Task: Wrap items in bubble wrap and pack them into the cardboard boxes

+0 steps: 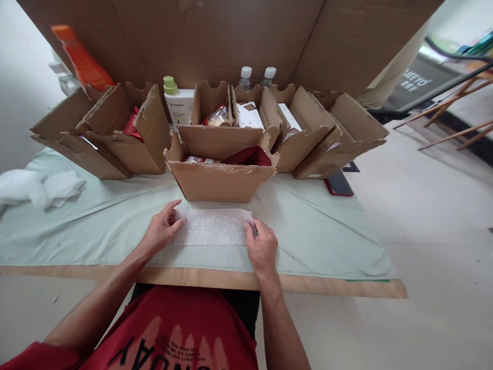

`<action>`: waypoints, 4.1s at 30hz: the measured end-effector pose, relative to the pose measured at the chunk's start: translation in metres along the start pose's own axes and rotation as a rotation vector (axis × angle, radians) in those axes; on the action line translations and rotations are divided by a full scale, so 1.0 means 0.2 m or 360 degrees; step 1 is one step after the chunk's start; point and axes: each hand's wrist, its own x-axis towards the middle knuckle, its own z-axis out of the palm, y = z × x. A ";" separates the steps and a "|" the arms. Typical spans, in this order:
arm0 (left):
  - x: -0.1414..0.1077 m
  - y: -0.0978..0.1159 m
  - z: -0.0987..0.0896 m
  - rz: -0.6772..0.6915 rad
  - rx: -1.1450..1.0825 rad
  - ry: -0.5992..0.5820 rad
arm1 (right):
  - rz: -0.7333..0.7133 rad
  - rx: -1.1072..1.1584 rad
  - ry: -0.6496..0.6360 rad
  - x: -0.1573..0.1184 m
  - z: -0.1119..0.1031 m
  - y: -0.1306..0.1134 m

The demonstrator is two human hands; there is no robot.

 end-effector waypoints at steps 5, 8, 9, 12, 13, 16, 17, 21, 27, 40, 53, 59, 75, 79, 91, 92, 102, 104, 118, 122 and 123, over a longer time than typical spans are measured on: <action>-0.04 -0.05 0.02 0.0096 0.0009 0.0129 | -0.0062 -0.0097 0.0012 0.01 0.02 0.06; -0.05 -0.04 0.03 0.0125 0.0225 0.0108 | -0.0112 -0.0140 -0.0006 0.01 0.05 0.07; -0.05 -0.03 0.04 0.0127 0.0343 0.0097 | -0.0127 -0.0154 -0.0006 0.01 0.06 0.06; -0.03 0.00 0.05 0.0131 0.0677 0.0012 | -0.0163 -0.0190 0.0006 0.00 0.08 0.07; -0.03 0.02 0.05 0.0132 0.0742 -0.0010 | -0.0172 -0.0200 0.0011 0.00 0.09 0.07; -0.01 0.04 0.06 0.0125 0.0795 -0.0019 | -0.0190 -0.0228 0.0017 0.00 0.09 0.08; 0.00 0.04 0.06 0.0122 0.0792 -0.0014 | -0.0194 -0.0238 0.0016 0.00 0.09 0.08; -0.01 0.04 0.06 0.0084 0.0793 0.0018 | -0.0214 -0.0268 0.0029 0.02 0.09 0.06; -0.08 0.01 0.08 0.0347 0.0620 0.0257 | -0.0349 -0.0412 0.0202 -0.02 0.03 -0.01; -0.12 0.04 0.17 0.0666 0.0806 -0.0187 | -0.0641 -0.0445 -0.0383 -0.09 0.14 -0.15; -0.12 0.00 0.12 0.0680 0.0737 -0.0215 | -0.0655 -0.0411 -0.0345 -0.09 0.12 -0.11; -0.11 0.07 0.18 0.0635 0.0775 -0.0153 | -0.0711 -0.0489 -0.0411 -0.08 0.21 -0.21; -0.12 0.06 0.17 0.0657 0.0794 -0.0101 | -0.0669 -0.0491 -0.0326 -0.09 0.18 -0.20; -0.09 0.10 0.22 0.0687 0.0808 -0.0192 | -0.0711 -0.0479 -0.0505 -0.09 0.24 -0.27; -0.13 -0.04 0.10 0.0684 0.0810 -0.0144 | -0.0716 -0.0364 -0.0339 -0.09 0.13 -0.10; -0.13 -0.04 0.10 0.0675 0.0800 -0.0114 | -0.0704 -0.0363 -0.0325 -0.09 0.13 -0.11; -0.08 0.06 0.18 0.0738 0.0780 -0.0175 | -0.0754 -0.0366 -0.0526 -0.11 0.23 -0.27; -0.09 0.03 0.16 0.0771 0.0783 -0.0207 | -0.0770 -0.0364 -0.0537 -0.11 0.21 -0.24; -0.13 -0.06 0.11 0.0681 0.0703 -0.0060 | -0.0572 -0.0451 -0.0215 -0.06 0.13 -0.09; -0.12 -0.08 0.12 0.0672 0.0656 -0.0020 | -0.0458 -0.0632 -0.0132 0.00 0.13 -0.07; -0.12 -0.08 0.12 0.0674 0.0643 -0.0021 | -0.0441 -0.0671 -0.0128 0.01 0.14 -0.06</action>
